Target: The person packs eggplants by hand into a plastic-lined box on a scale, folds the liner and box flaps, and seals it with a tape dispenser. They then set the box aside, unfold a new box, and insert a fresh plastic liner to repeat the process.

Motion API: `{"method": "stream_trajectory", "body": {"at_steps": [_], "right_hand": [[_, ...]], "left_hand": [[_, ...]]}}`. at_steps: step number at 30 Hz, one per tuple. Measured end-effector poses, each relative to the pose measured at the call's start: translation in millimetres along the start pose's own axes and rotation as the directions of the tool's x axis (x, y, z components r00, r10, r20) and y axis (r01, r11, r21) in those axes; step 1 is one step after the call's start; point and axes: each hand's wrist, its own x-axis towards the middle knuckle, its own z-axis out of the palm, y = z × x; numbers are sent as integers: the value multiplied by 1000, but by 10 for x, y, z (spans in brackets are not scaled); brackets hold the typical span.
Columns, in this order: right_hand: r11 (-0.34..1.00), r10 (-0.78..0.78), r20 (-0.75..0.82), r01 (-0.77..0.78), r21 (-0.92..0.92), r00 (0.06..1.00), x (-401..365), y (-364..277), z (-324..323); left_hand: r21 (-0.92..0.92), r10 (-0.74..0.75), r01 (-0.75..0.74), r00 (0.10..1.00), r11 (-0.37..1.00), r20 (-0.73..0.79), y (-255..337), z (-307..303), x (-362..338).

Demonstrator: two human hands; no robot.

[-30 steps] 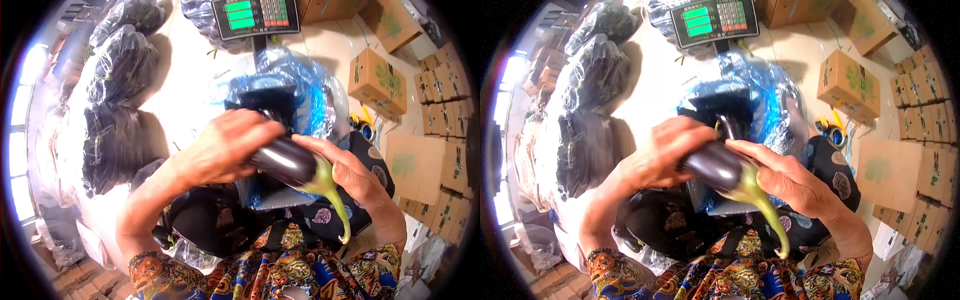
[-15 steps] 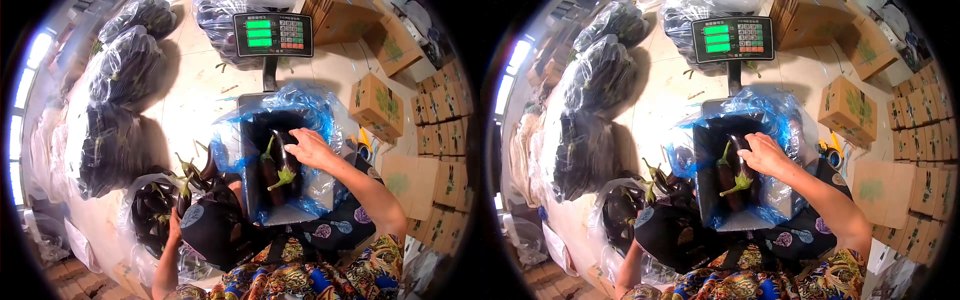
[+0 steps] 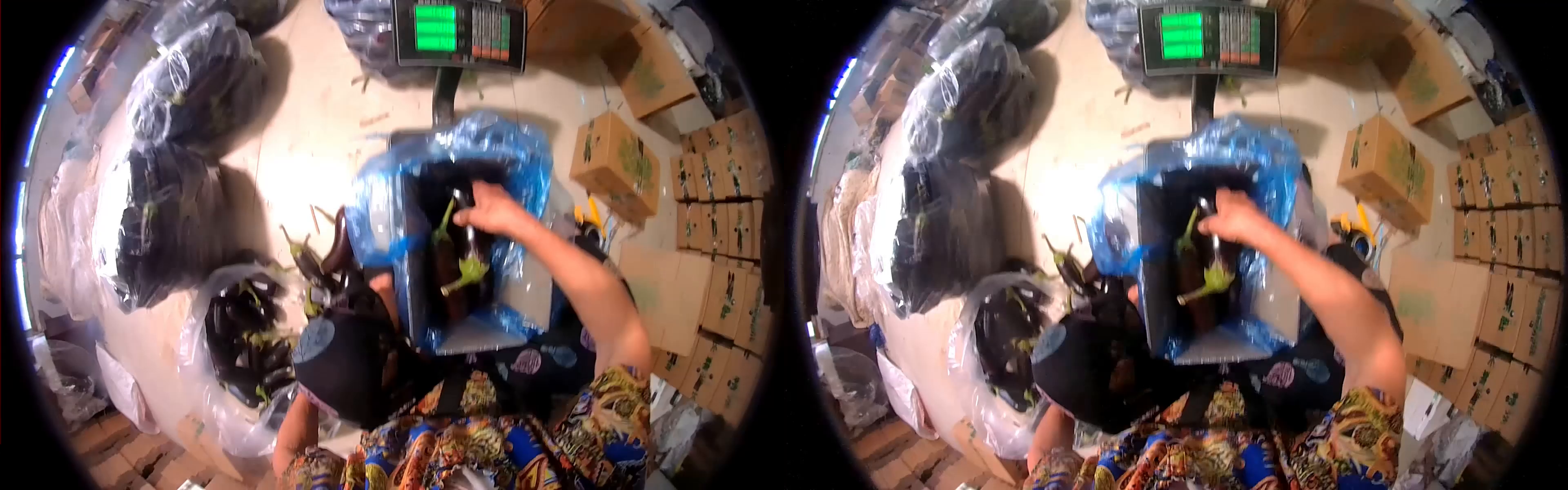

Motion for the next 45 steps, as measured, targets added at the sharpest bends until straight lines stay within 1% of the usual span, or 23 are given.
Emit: {"method": "stream_trajectory", "body": {"at_steps": [1,2,3,5,6,10,13,16,19,20,22,23,25,27,29,30,33,37,38,41,42,43,45], "right_hand": [[999,-5,-11,5,-45,1000,2,19,30],[991,38,17,-35,-131,999,-204,-229,-96],[979,-8,103,28,-200,995,-218,-212,-109],[929,-84,6,80,-362,996,-344,-183,-65],[927,-159,-66,126,-353,985,-395,-171,-39],[946,-146,-149,94,-310,978,-478,-292,8],[928,-186,-192,108,-357,964,-457,-259,100],[962,-152,-222,93,-257,963,-433,-152,129],[981,-115,-156,87,-175,981,-413,-81,145],[980,-149,-118,131,-149,982,-345,-5,172],[981,-135,-149,112,-156,980,-388,-67,240],[981,-131,-176,103,-163,976,-426,-114,276],[950,-263,-367,172,-261,892,-488,-96,482],[914,-358,-413,226,-336,837,-510,-58,514],[881,-401,-409,224,-416,819,-537,-113,491],[866,-436,-444,231,-444,783,-503,-104,509],[861,-430,-475,190,-472,768,-400,-53,606],[861,-413,-474,163,-482,778,-404,-47,617],[888,-364,-441,163,-429,820,-406,-56,604],[870,-454,-508,242,-429,733,-450,-21,571],[887,-419,-477,236,-398,773,-560,-96,498],[880,-449,-445,297,-371,775,-679,-179,386],[856,-509,-381,411,-313,772,-913,-300,130]], "left_hand": [[9,-1,1,1000,1000,8,27,-18,13],[13,5,-5,1000,1000,12,54,-12,36],[16,5,-5,1000,1000,15,67,-22,41],[21,-2,2,1000,1000,17,88,-25,37],[21,-6,6,1000,1000,17,96,-36,35],[35,-6,5,1000,999,24,115,-25,39],[45,-3,2,1000,999,20,124,-32,29],[53,-2,1,1000,999,19,133,-36,14],[63,9,-10,1000,998,23,146,-20,21],[70,12,-13,1000,997,22,153,-17,16],[76,15,-17,1000,997,19,160,-18,16],[78,20,-21,1000,997,15,158,-7,17],[78,21,-22,1000,997,15,154,17,15],[78,22,-23,1000,997,12,157,50,29],[81,23,-23,1000,996,8,158,68,48],[81,24,-24,1000,996,5,171,70,52],[85,38,-37,999,996,-11,204,74,100],[65,130,-126,989,990,-69,366,14,206],[65,164,-158,982,985,-95,419,-25,249],[79,346,-337,916,938,-203,860,-325,402],[4,270,-272,952,962,-144,1148,-492,368],[-34,288,-299,940,954,-185,1249,-545,385],[-285,182,-201,979,937,-93,1358,-700,624]]}}
